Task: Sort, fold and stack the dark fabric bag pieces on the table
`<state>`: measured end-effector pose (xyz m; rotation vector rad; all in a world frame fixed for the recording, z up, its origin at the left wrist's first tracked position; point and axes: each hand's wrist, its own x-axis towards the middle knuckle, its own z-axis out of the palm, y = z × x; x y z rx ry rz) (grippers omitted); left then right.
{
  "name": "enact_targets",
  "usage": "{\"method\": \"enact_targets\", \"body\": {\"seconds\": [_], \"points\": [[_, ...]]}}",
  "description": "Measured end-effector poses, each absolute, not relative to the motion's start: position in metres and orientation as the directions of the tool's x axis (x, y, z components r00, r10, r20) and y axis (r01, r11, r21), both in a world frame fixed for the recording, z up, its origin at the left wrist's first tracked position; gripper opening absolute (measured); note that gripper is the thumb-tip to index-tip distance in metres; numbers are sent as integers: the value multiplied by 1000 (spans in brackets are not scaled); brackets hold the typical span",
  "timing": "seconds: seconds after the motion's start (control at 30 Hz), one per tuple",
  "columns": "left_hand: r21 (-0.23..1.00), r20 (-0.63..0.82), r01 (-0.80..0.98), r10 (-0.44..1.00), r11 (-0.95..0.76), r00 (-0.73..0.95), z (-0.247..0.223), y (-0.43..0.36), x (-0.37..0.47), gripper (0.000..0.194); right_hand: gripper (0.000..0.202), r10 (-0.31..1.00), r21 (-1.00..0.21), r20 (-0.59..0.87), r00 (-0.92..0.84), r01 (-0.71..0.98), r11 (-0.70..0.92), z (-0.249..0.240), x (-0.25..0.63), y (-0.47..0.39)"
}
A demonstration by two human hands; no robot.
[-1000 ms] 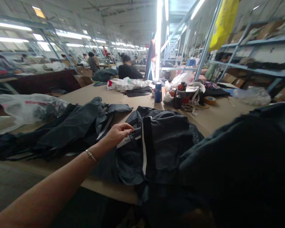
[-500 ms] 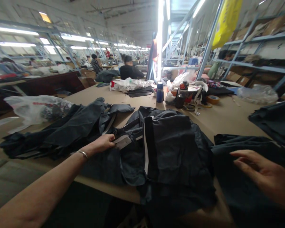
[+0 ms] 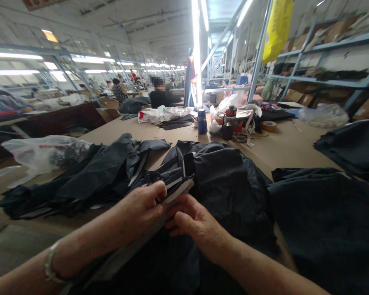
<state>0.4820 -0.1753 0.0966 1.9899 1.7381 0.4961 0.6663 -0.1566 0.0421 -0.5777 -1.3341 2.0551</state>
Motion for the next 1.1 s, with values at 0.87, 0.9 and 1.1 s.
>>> {"method": "enact_targets", "body": {"seconds": [0.87, 0.9, 1.1], "points": [[945, -6, 328, 999, -5, 33, 12, -208, 517, 30, 21, 811, -918, -12, -585, -314, -241, 6, 662, -154], [964, -68, 259, 998, 63, 9, 17, -208, 514, 26, 21, 805, -924, -19, -593, -298, -241, 11, 662, -153], [797, -485, -444, 872, 409, -65, 73, -213, 491, 41, 40, 812, -979, 126, -570, -204, 8, 42, 671, -151]]}}
